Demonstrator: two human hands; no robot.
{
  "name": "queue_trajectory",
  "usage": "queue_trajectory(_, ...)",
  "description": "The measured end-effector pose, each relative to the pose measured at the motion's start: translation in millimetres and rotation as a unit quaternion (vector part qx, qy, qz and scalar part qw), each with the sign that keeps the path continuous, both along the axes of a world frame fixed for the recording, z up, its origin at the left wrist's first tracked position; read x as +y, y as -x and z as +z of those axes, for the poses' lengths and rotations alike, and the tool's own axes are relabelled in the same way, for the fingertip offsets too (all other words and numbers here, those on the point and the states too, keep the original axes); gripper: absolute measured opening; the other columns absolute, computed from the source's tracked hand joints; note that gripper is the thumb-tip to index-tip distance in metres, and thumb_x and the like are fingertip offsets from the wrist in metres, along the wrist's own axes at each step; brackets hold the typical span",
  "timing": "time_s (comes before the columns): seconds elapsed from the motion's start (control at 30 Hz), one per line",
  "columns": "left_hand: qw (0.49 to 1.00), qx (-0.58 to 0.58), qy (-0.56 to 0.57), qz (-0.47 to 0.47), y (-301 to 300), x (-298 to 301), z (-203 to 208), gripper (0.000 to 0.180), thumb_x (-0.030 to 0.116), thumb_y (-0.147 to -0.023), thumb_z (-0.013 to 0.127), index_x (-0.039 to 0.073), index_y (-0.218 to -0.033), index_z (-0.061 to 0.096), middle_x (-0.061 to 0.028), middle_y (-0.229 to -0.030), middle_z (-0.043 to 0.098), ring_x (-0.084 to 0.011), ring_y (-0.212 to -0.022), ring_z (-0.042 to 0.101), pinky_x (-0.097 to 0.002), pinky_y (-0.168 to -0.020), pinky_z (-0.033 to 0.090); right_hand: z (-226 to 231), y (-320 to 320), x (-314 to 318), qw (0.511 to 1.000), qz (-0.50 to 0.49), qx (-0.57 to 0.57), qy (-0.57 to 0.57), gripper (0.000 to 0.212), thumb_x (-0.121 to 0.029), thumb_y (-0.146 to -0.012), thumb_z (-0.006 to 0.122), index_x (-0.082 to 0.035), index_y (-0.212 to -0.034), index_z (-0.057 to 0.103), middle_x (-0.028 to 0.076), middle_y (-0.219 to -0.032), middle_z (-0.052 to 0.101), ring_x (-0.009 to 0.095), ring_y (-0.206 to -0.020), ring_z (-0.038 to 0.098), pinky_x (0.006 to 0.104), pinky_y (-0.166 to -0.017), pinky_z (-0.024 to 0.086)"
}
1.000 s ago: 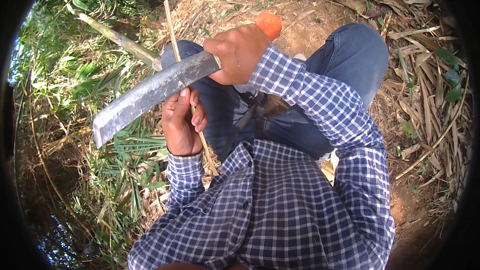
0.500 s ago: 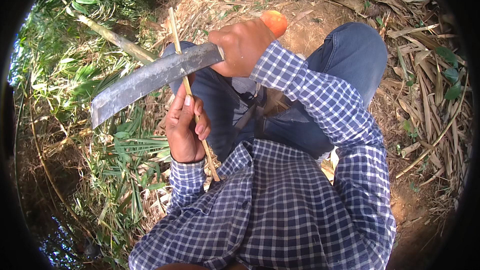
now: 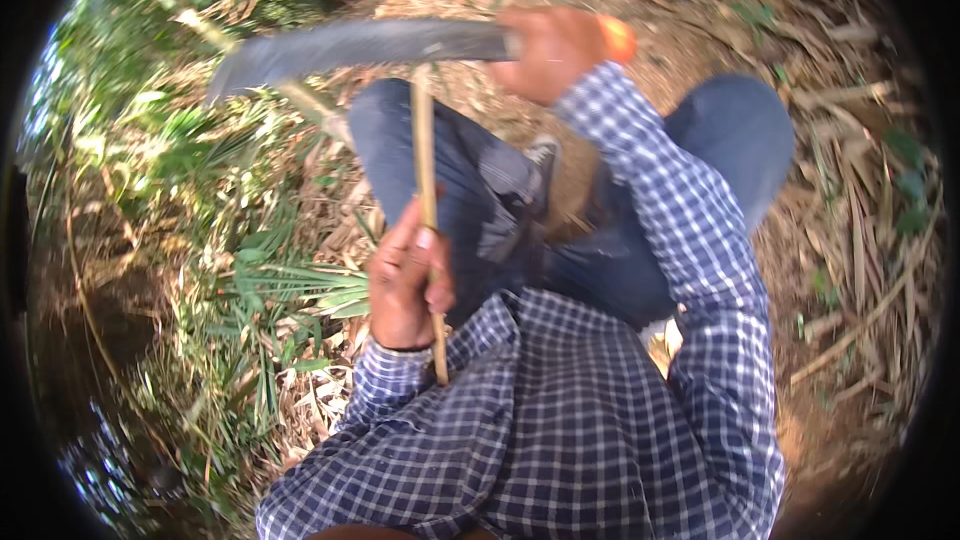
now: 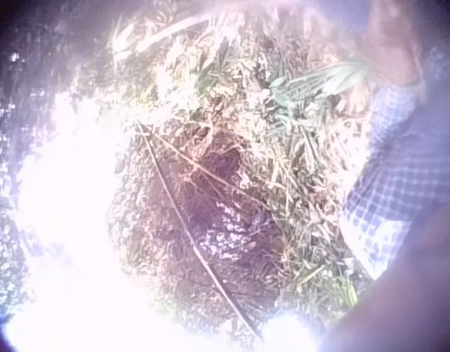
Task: The person sits on the ground in a bamboo grove and uses a large machete to split a long bamboo stalk into thin strips. They hold the stalk vertically between their legs and repeatedly strike it with the blade to separate the material.
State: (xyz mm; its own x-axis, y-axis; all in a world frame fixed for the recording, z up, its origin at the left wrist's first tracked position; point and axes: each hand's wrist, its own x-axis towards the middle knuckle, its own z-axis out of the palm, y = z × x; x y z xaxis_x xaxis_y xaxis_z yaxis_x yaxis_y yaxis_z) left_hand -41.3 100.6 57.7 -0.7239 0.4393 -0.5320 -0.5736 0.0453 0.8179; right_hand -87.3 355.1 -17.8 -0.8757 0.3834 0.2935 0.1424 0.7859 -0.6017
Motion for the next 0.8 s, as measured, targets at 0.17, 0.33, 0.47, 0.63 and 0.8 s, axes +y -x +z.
queue_trajectory(0.17, 0.999, 0.015, -0.037, -0.031, 22, 4, -20, 0.051, 0.014, -0.1, 0.052, 0.008, -0.148, 0.037, -0.0001, -0.075, 0.054, -0.0051, -0.047, 0.046, -0.0195, -0.042, 0.04, -37, -14, 41, 0.985, -0.057, 0.056, 0.153, 0.023, -0.013, -0.081, 0.066, 0.006, -0.094, 0.07, 0.018, -0.074, 0.066, 0.023, -0.067, 0.063, 0.0367, -0.065, 0.049)
queue_trajectory(0.33, 0.996, 0.079, -0.016, 0.029, 40, -4, -4, 0.053, 0.014, -0.1, 0.052, 0.008, -0.15, 0.033, -0.002, -0.084, 0.057, -0.0077, -0.058, 0.056, -0.0203, -0.049, 0.05, -18, -6, -1, 0.921, 0.01, -0.011, 0.388, 0.018, -0.008, -0.082, 0.061, 0.006, -0.072, 0.056, 0.004, -0.057, 0.043, 0.01, -0.055, 0.045, 0.031, -0.051, 0.036)
queue_trajectory(0.47, 0.993, 0.094, -0.029, 0.058, 51, -7, -7, 0.055, 0.015, -0.1, 0.052, 0.006, -0.15, 0.031, -0.0025, -0.086, 0.058, -0.0073, -0.058, 0.056, -0.0193, -0.048, 0.049, -9, 4, -17, 0.927, 0.067, 0.026, 0.369, 0.015, -0.007, -0.081, 0.061, 0.003, -0.071, 0.057, 0.001, -0.055, 0.043, 0.006, -0.051, 0.04, 0.0281, -0.047, 0.031)
queue_trajectory(0.63, 0.986, 0.116, -0.016, 0.119, 67, -17, -5, 0.054, 0.014, -0.1, 0.052, 0.004, -0.149, 0.033, -0.0029, -0.086, 0.059, -0.0069, -0.056, 0.053, -0.0186, -0.045, 0.044, 14, 27, -30, 0.899, 0.127, 0.047, 0.417, 0.016, -0.005, -0.081, 0.061, 0.003, -0.069, 0.056, -0.001, -0.055, 0.044, 0.005, -0.05, 0.041, 0.0264, -0.046, 0.031)
queue_trajectory(0.8, 0.962, 0.192, 0.096, 0.168, 101, -49, -22, 0.05, 0.01, -0.099, 0.05, 0.0, -0.146, 0.036, -0.0025, -0.085, 0.062, -0.0063, -0.055, 0.052, -0.0199, -0.047, 0.045, 35, 32, -38, 0.842, 0.127, 0.091, 0.517, 0.016, -0.006, -0.084, 0.058, 0.001, -0.07, 0.057, 0.0, -0.053, 0.049, 0.007, -0.045, 0.045, 0.0243, -0.043, 0.036)
